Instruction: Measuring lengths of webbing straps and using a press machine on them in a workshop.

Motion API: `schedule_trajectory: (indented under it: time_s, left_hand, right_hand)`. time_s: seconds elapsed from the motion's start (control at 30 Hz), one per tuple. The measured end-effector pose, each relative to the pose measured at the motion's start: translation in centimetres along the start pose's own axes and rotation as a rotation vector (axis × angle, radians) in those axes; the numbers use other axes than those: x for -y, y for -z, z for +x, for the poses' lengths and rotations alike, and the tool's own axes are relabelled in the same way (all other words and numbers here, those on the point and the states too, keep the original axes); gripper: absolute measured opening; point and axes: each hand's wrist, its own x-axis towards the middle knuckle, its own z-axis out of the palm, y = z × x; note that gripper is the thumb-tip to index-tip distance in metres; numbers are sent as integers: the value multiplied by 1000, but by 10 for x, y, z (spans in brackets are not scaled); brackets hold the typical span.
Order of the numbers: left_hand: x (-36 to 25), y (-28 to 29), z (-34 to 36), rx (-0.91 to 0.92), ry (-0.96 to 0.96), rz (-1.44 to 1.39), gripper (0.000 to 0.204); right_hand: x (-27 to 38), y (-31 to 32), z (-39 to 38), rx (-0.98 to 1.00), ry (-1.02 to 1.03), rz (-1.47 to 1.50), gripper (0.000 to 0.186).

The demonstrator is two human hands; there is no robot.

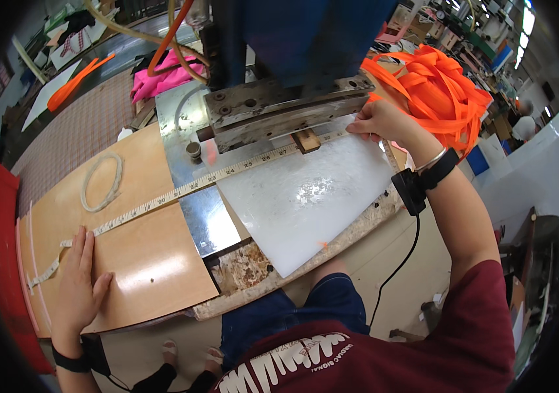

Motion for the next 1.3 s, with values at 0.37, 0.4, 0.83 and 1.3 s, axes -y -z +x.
schedule_trajectory:
  time_s: [0.37,0.4,0.83,1.3]
  left_hand:
    - [0,0,-1,-1,-14,35,67]
    - [0,-1,-1,-3,-8,28,67]
    - [-3,0,0,14,13,67,67]
    - [-1,-2,0,-87,-15,-2,63]
  right_hand:
    - [-7,8,18,74,-34,-71,28]
    - [-7,9,18,82,-35,-63,29]
    - [-4,12,16,122,-61,-3,21]
    - [-4,13,15,84,-83,-68,19]
